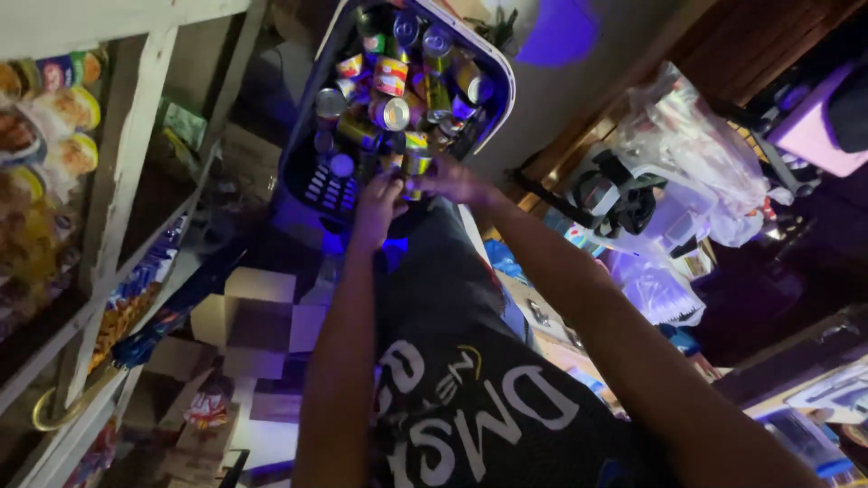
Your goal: The person repeatedly picks up green cans from a shelf and places them into a black basket. They then take cans from the basket and place them back onto the shelf, organizing them in rows. The task involves moving canned goods between the shelf and the basket multiple times.
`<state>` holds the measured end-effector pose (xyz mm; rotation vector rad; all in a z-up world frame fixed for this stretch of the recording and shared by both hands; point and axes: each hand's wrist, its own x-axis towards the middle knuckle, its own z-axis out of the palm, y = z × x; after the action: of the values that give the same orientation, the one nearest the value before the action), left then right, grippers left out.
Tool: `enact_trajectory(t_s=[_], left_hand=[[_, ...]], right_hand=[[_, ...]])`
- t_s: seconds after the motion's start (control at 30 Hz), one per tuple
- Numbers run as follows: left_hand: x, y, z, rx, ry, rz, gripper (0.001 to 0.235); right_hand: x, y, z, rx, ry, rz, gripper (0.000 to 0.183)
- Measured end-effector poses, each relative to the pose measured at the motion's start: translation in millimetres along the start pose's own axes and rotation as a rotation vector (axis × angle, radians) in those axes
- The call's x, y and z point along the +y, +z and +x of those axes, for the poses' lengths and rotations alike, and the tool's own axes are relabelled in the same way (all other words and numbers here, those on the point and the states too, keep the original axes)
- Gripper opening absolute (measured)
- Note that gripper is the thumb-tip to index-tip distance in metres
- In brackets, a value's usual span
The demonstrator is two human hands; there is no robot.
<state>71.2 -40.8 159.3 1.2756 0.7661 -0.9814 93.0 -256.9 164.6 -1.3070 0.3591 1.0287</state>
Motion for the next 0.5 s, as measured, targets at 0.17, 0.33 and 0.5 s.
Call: enact_trajectory(t_s=[0.17,0.33,0.5], left_hand=[[-7,-18,-9,-0.116,0.239,-0.031,0.041],[26,-22,-59,-0.095,0.321,-0.111,0.051],[51,-42,-116,-0.114,0.474,-0.198,0.059]], right_hand=[[-21,18,-24,-0.026,-0.174,0.156,0.073],[-62,48,-47,-0.103,-0.321,0.307,0.070],[-110,84,-62,-0.160,-0.340,0.144,0.066]])
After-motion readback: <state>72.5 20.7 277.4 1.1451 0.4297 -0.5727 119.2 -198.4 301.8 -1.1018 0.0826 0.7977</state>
